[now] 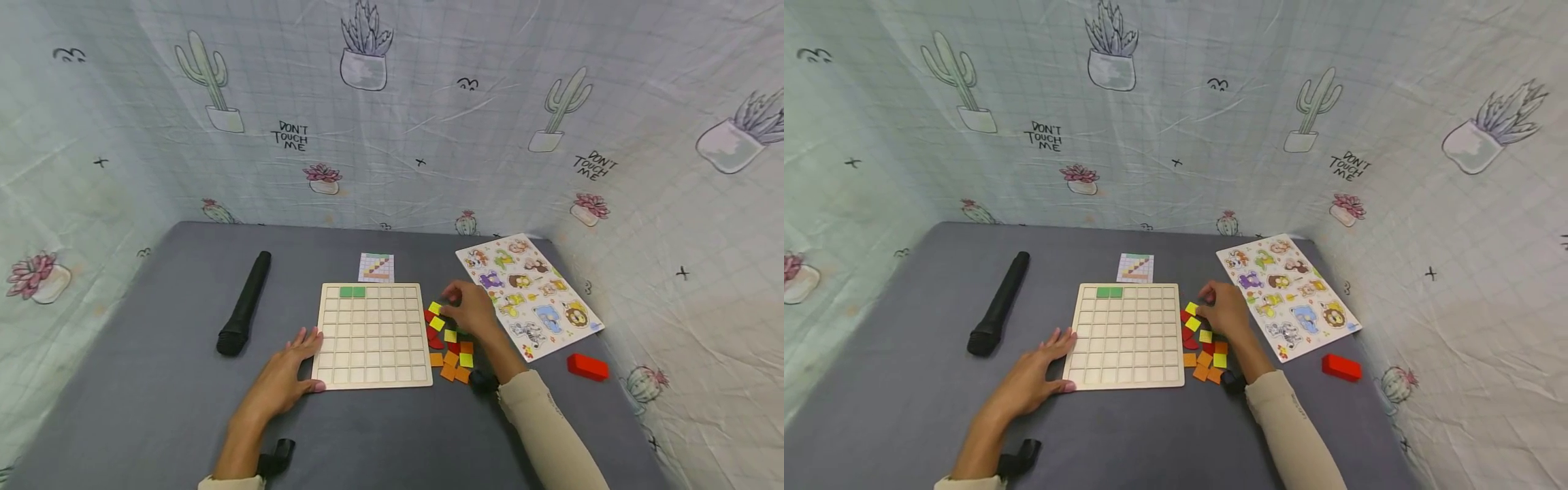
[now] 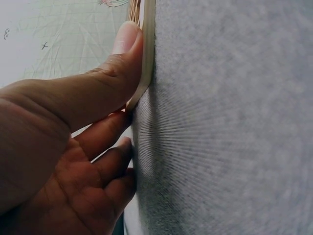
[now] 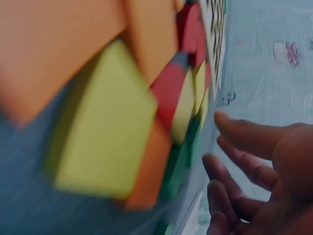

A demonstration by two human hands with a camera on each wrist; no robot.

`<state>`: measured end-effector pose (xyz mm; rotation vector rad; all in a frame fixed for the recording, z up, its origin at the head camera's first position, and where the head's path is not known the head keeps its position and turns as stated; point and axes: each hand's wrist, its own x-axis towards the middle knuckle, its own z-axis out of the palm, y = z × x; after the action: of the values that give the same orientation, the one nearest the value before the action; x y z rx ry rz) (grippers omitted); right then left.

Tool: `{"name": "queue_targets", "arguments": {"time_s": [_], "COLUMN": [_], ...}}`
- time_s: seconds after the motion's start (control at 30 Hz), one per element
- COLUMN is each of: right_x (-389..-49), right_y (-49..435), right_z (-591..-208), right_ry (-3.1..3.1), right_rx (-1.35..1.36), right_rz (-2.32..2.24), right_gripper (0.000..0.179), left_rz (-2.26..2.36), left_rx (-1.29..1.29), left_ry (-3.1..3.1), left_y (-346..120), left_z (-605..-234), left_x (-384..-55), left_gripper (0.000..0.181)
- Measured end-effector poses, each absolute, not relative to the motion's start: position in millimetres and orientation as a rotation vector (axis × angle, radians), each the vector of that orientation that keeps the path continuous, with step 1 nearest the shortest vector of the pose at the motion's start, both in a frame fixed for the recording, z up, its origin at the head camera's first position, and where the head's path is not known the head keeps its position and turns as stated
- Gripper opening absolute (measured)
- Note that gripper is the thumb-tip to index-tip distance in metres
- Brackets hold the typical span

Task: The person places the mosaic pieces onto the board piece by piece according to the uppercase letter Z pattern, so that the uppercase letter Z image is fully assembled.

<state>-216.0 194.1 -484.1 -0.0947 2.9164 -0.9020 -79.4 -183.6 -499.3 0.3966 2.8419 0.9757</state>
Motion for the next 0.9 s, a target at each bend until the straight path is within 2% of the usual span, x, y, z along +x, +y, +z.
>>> {"name": "queue_targets", "arguments": {"time_s": [0.4, 0.63, 0.9], "right_x": [-216, -215, -220], "right_y": [205, 193, 157], "right_z": [-491, -481, -471], "right_ry": [2.888, 2.922, 2.939], "right_rx": [0.01, -0.138, -0.246], "right_rz": [-0.808, -0.961, -1.017], "right_gripper": [0.018, 0.012, 0.01], "left_rz": [0.961, 0.955, 0.98], "left_rx": [0.388, 0.378, 0.379], "left_ry": [2.845, 2.838, 2.848], "left_y": [-185, -185, -184], "left_z": [-499, -498, -501], "left_x": [-79, -78, -79], "left_gripper": [0.093, 0.093, 0.093]}}
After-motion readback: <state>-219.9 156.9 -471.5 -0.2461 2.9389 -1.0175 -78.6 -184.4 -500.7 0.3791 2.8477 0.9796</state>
